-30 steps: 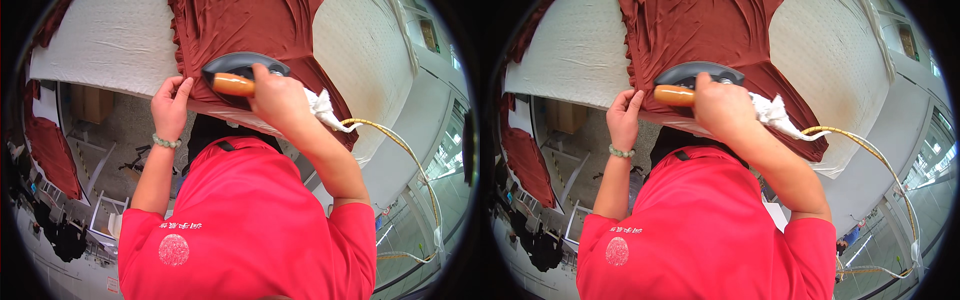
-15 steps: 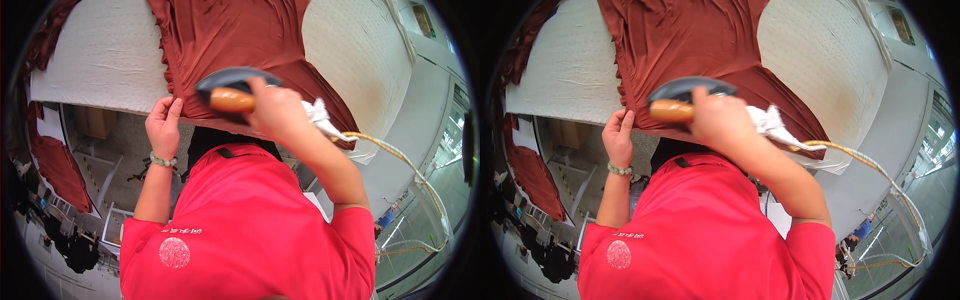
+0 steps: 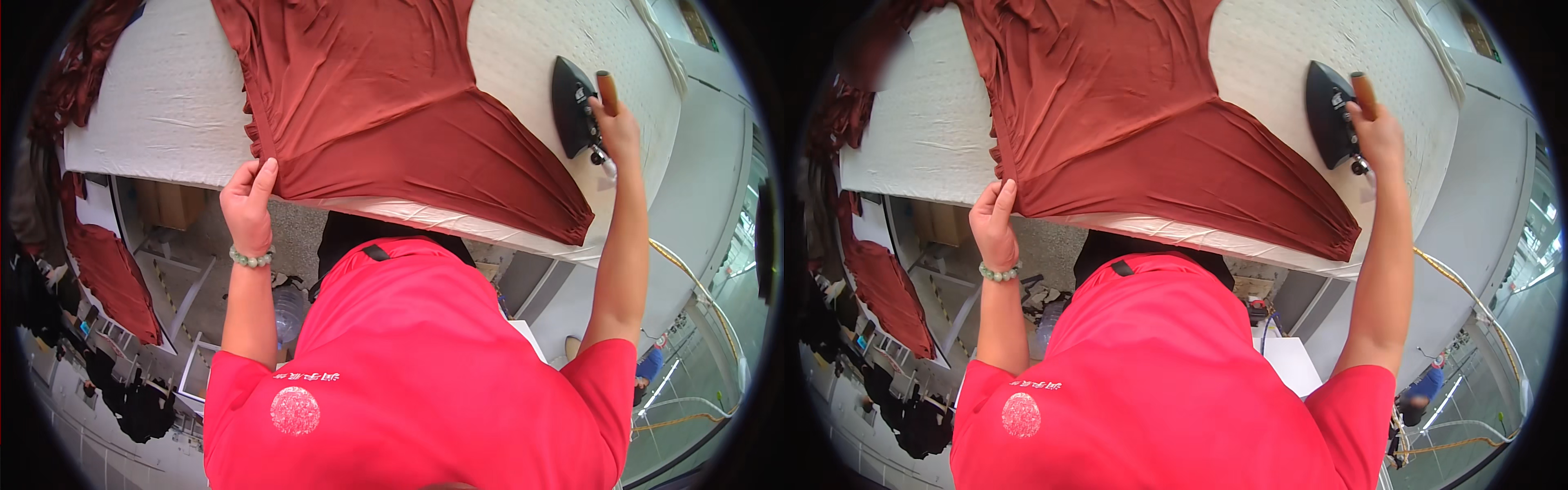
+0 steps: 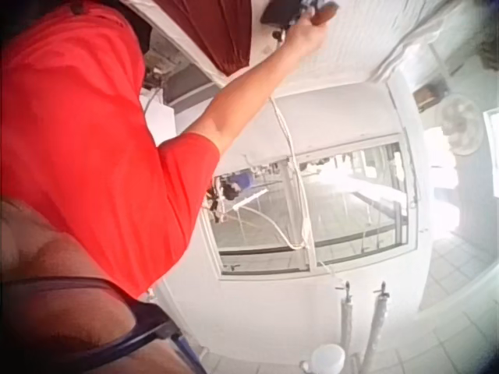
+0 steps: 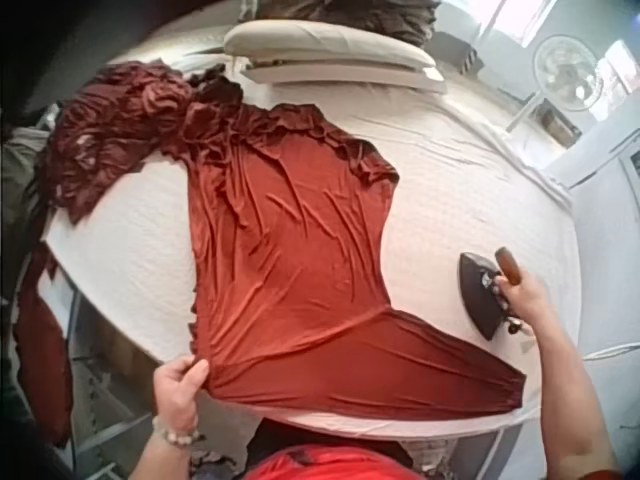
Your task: Ironing and folding red shirts on an industrial pressing table.
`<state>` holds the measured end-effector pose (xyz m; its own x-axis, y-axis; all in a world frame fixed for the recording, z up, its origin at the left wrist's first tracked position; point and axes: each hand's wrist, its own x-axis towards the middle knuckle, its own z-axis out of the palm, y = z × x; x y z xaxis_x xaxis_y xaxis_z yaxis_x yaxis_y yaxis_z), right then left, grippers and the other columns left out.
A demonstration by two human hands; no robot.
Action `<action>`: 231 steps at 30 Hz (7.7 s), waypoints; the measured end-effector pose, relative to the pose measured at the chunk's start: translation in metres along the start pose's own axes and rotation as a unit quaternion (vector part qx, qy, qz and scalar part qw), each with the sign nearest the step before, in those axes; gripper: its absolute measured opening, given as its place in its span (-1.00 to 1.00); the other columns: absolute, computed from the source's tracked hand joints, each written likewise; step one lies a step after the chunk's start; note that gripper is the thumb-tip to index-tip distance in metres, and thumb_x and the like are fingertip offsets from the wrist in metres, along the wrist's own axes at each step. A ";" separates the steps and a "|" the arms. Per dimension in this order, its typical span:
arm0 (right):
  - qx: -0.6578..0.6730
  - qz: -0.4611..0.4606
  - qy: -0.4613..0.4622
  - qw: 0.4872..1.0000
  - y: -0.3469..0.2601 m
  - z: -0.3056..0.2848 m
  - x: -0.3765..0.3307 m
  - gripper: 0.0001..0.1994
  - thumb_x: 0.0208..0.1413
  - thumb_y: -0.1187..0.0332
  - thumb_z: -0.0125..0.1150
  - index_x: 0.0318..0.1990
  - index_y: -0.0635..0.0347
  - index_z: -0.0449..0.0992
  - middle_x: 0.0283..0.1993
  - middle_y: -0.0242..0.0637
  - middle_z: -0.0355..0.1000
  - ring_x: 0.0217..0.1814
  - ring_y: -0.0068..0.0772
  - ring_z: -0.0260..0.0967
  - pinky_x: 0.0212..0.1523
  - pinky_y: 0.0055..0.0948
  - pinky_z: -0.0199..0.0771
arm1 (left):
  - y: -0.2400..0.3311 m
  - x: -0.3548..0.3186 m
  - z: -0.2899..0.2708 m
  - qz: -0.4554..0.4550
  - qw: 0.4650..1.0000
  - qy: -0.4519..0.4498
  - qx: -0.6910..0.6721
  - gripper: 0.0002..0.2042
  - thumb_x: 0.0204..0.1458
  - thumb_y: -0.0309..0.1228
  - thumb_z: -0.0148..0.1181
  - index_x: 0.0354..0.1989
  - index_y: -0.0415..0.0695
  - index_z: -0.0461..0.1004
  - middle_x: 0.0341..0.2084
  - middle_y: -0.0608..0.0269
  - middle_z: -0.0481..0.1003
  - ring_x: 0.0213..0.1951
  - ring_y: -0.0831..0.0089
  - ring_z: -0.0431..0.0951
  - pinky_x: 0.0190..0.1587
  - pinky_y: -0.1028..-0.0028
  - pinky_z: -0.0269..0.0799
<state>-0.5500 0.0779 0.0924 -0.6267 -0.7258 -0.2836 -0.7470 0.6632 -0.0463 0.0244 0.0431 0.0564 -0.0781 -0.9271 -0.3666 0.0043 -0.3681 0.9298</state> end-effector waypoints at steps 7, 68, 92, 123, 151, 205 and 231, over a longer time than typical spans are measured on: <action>-0.055 -0.294 0.284 0.911 0.021 -0.005 -0.063 -0.54 0.02 0.23 0.37 0.09 0.17 0.49 0.05 -0.12 0.49 0.13 -0.07 0.43 0.12 -0.19 0.42 | 0.062 0.033 0.075 0.145 0.969 0.065 -0.189 -0.92 0.21 -0.54 0.14 -0.22 -0.26 0.55 -0.31 0.30 0.58 -0.25 0.57 0.55 -0.12 0.56 0.43; 0.495 -0.226 -0.379 0.749 0.013 -0.031 -0.195 -0.76 -0.02 0.61 0.10 -0.16 0.26 0.54 -0.35 -0.47 0.51 -0.36 -0.64 0.40 -0.30 -0.59 0.44 | 0.418 -0.123 -0.123 0.557 0.327 0.518 0.561 -0.75 0.16 -0.30 0.23 -0.13 -0.23 0.60 -0.25 0.09 0.63 -0.29 0.34 0.65 -0.21 0.38 0.61; 0.519 0.415 0.287 0.690 0.169 0.128 -0.181 -0.71 0.30 0.28 0.13 0.01 0.35 0.48 -0.09 -0.16 0.55 -0.04 -0.31 0.49 0.03 -0.40 0.44 | 0.061 0.304 0.260 0.331 0.867 -0.145 0.343 -0.71 0.16 -0.23 0.25 -0.20 -0.24 0.54 -0.38 0.10 0.62 -0.31 0.32 0.60 -0.19 0.37 0.46; 0.060 -0.205 -0.013 0.977 -0.151 -0.027 0.003 -0.58 0.07 0.33 0.31 0.09 0.19 0.44 -0.40 -0.06 0.54 -0.34 -0.14 0.57 -0.33 -0.25 0.53 | 0.100 0.337 0.275 0.204 0.803 -0.387 0.404 -0.74 0.21 -0.26 0.18 -0.21 -0.27 0.49 -0.42 -0.07 0.53 -0.35 0.18 0.51 -0.22 0.31 0.42; -0.111 -0.199 0.318 0.920 -0.065 -0.005 0.041 -0.63 0.14 0.19 0.27 0.02 0.20 0.53 -0.10 -0.27 0.53 -0.10 -0.16 0.48 -0.01 -0.18 0.48 | 0.068 0.330 0.290 0.172 0.871 -0.271 0.372 -0.69 0.25 -0.23 0.09 -0.31 -0.29 0.45 -0.49 0.09 0.52 -0.39 0.33 0.49 -0.27 0.31 0.39; 0.605 0.289 0.196 0.716 0.215 0.108 -0.193 -0.54 0.38 0.08 0.00 0.03 0.41 0.48 -0.02 -0.10 0.50 -0.01 -0.29 0.46 0.06 -0.34 0.45 | -0.028 -0.040 0.256 -0.214 0.974 0.022 -0.063 -0.63 0.21 -0.37 0.21 0.15 -0.23 0.37 -0.08 0.14 0.54 -0.11 0.37 0.57 -0.11 0.43 0.51; 0.504 0.290 0.158 0.798 0.210 0.135 -0.224 -0.65 0.36 0.18 0.08 -0.04 0.39 0.47 -0.07 -0.16 0.52 -0.07 -0.42 0.46 -0.01 -0.44 0.45 | -0.026 0.006 0.245 0.011 0.920 -0.103 0.377 -0.82 0.16 -0.32 0.26 -0.19 -0.16 0.53 -0.52 0.30 0.56 -0.53 0.46 0.57 -0.56 0.47 0.40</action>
<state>-0.5366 0.4037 0.0172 -0.9461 -0.1474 -0.2884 0.1466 0.5990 -0.7872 -0.2207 0.0644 0.0382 -0.2740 -0.8724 -0.4047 -0.6786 -0.1228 0.7241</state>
